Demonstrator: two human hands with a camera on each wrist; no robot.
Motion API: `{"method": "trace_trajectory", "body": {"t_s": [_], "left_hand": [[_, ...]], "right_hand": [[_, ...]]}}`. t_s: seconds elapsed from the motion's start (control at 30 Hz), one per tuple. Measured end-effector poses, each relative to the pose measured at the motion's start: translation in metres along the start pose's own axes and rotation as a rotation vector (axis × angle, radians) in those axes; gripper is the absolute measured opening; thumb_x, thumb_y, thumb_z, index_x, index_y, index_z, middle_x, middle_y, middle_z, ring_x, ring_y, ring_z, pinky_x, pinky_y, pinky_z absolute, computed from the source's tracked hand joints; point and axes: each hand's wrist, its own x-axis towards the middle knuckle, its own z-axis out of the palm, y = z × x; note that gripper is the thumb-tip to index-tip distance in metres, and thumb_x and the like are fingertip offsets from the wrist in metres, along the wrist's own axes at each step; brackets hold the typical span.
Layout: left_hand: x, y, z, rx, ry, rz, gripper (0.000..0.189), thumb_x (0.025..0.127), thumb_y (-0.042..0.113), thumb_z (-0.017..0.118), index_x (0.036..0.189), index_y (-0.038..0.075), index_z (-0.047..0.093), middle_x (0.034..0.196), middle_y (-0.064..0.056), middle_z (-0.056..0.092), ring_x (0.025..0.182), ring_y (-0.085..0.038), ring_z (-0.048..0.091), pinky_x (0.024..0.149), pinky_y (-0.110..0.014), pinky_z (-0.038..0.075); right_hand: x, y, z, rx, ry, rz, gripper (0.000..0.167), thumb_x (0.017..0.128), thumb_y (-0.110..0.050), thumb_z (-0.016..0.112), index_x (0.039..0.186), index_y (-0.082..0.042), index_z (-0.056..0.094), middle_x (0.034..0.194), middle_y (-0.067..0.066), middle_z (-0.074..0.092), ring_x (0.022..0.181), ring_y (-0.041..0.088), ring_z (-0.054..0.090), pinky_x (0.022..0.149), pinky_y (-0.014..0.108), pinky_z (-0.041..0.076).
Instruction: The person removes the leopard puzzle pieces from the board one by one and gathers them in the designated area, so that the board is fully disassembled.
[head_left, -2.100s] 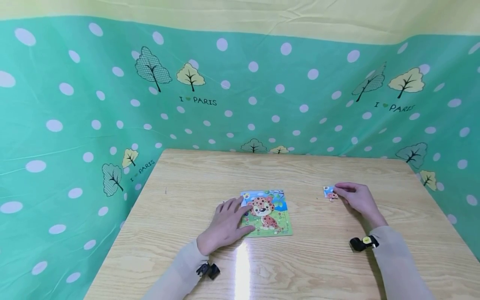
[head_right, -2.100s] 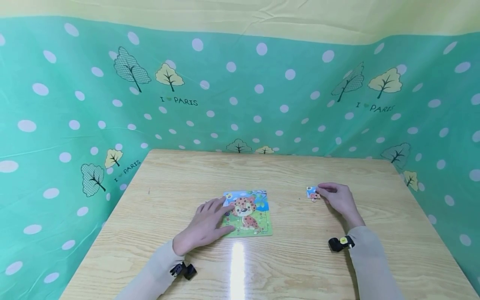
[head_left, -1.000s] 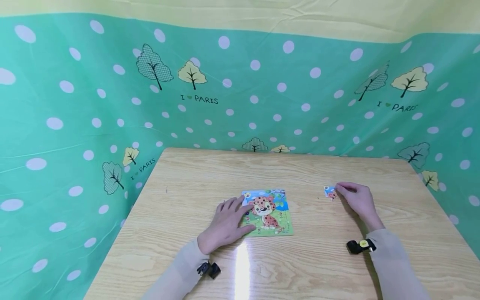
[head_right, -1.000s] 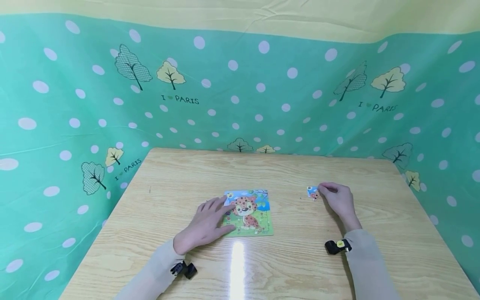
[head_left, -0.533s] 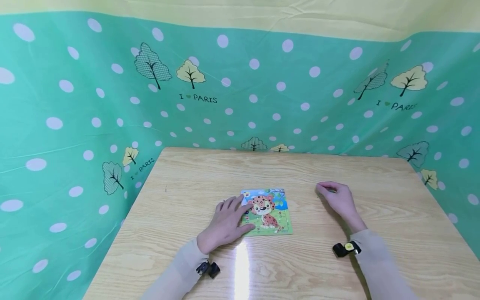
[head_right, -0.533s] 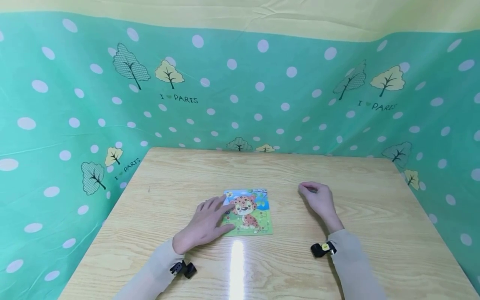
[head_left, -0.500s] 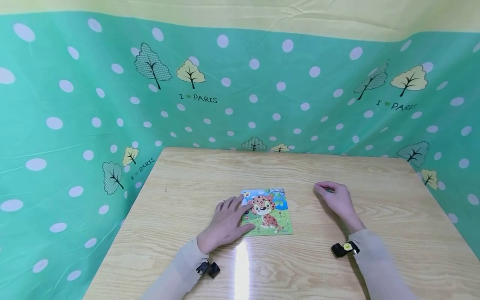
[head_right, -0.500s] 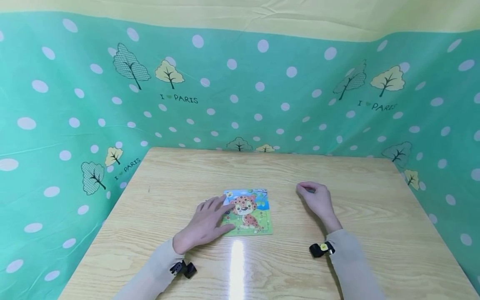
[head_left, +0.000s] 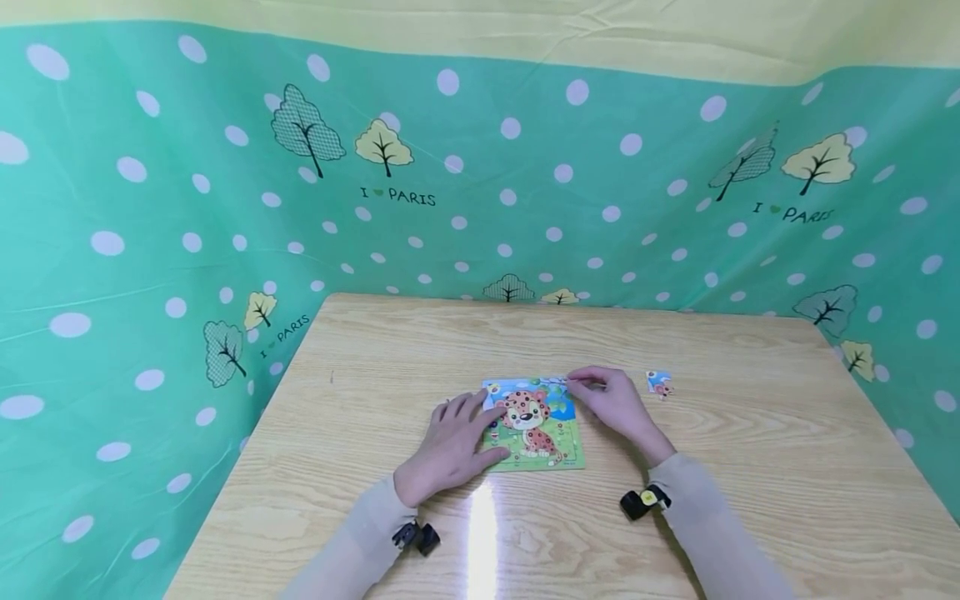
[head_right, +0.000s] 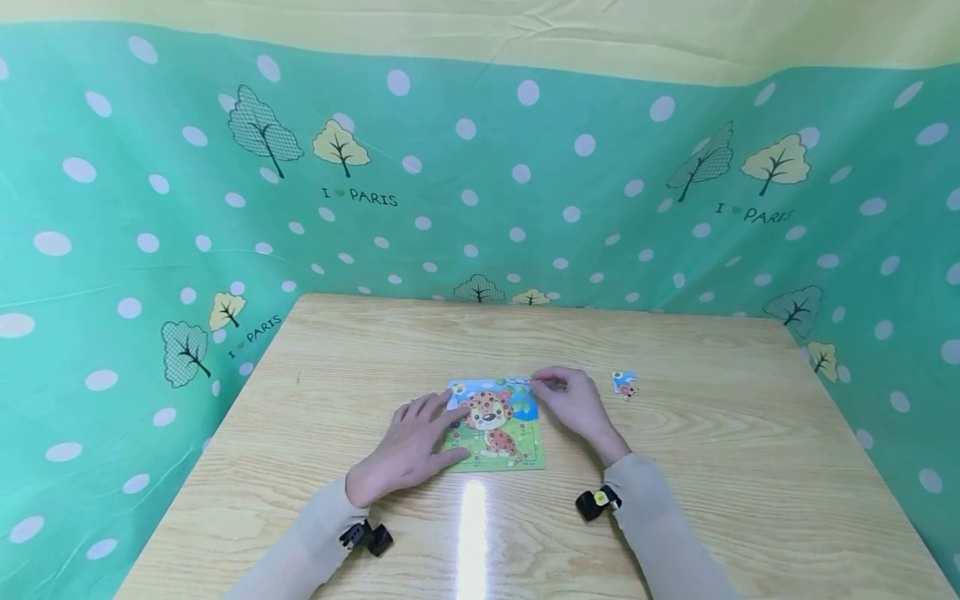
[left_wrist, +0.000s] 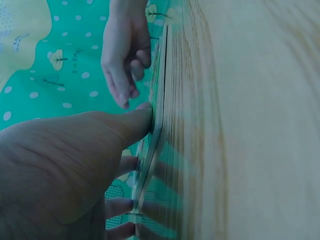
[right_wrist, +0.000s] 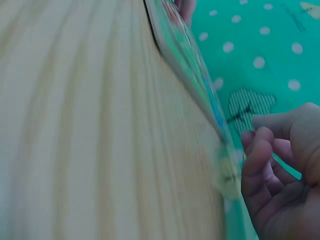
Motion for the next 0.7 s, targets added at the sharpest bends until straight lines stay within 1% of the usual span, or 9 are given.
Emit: {"method": "trace_trajectory", "body": {"t_s": [0.03,0.07,0.17,0.2,0.27,0.4,0.57,0.63,0.7], "left_hand": [[0.0,0.001,-0.001,0.0,-0.007,-0.003,0.068,0.103,0.056,0.062,0.16,0.021,0.049,0.173,-0.019,0.033,0.156,-0.047,0.033,0.124,-0.072,0.028],[0.0,0.001,-0.001,-0.001,-0.005,-0.002,0.068,0.103,0.056,0.062,0.16,0.021,0.049,0.173,-0.02,0.033,0.156,-0.047,0.033,0.124,-0.072,0.028],[0.001,0.001,-0.001,0.01,-0.004,0.0,0.068,0.103,0.056,0.062,0.16,0.021,0.049,0.173,-0.02,0.033,0.156,-0.047,0.033,0.124,-0.071,0.028],[0.001,0.001,-0.002,0.016,-0.006,0.0,0.068,0.103,0.056,0.062,0.16,0.021,0.049,0.172,-0.02,0.034,0.156,-0.047,0.034,0.123,-0.071,0.029],[0.001,0.001,-0.003,0.027,-0.004,-0.002,0.068,0.103,0.056,0.062,0.16,0.021,0.049,0.172,-0.019,0.034,0.156,-0.047,0.034,0.123,-0.071,0.03],[0.002,0.0,-0.003,0.033,0.003,-0.004,0.068,0.103,0.057,0.063,0.16,0.022,0.05,0.172,-0.019,0.035,0.155,-0.047,0.035,0.123,-0.07,0.03],[0.001,-0.001,-0.001,0.014,0.007,0.014,0.069,0.102,0.057,0.063,0.16,0.02,0.05,0.172,-0.02,0.035,0.154,-0.047,0.036,0.122,-0.073,0.03],[0.0,-0.001,0.0,0.009,0.013,0.027,0.07,0.102,0.057,0.063,0.159,0.019,0.05,0.171,-0.021,0.035,0.154,-0.048,0.036,0.121,-0.074,0.031],[0.0,-0.002,0.001,0.011,0.021,0.033,0.069,0.102,0.057,0.062,0.159,0.019,0.051,0.171,-0.021,0.035,0.154,-0.049,0.036,0.121,-0.074,0.031]], "right_hand": [[0.0,-0.003,0.004,0.016,-0.019,-0.005,0.028,0.103,-0.025,0.072,0.126,-0.008,0.075,0.104,0.014,0.077,0.058,0.016,0.059,0.05,0.027,0.051],[0.001,-0.005,0.008,0.024,-0.034,-0.015,0.028,0.102,-0.025,0.073,0.126,-0.009,0.075,0.102,0.012,0.076,0.057,0.014,0.058,0.049,0.027,0.05],[0.003,-0.013,0.019,0.028,-0.087,-0.037,0.033,0.099,-0.026,0.077,0.128,-0.011,0.074,0.1,0.008,0.075,0.058,0.014,0.057,0.049,0.026,0.05],[0.003,-0.016,0.022,0.018,-0.1,-0.05,0.034,0.098,-0.026,0.078,0.129,-0.011,0.074,0.101,0.007,0.075,0.06,0.014,0.058,0.05,0.025,0.05],[0.006,-0.021,0.028,-0.009,-0.127,-0.082,0.039,0.096,-0.027,0.081,0.13,-0.01,0.073,0.1,0.004,0.073,0.062,0.013,0.058,0.053,0.023,0.049],[0.009,-0.029,0.038,-0.083,-0.167,-0.132,0.051,0.091,-0.029,0.086,0.135,-0.008,0.07,0.089,0.001,0.069,0.067,0.012,0.056,0.058,0.023,0.046],[0.009,-0.033,0.044,-0.19,-0.237,-0.123,0.069,0.088,-0.039,0.089,0.144,-0.007,0.065,0.074,-0.003,0.059,0.061,0.01,0.047,0.057,0.023,0.041],[0.009,-0.034,0.045,-0.22,-0.253,-0.125,0.069,0.088,-0.041,0.088,0.145,-0.009,0.065,0.07,-0.004,0.057,0.059,0.009,0.045,0.055,0.023,0.038],[0.009,-0.035,0.046,-0.235,-0.261,-0.135,0.065,0.089,-0.041,0.087,0.143,-0.01,0.068,0.068,-0.004,0.056,0.057,0.009,0.044,0.054,0.023,0.037]]}}
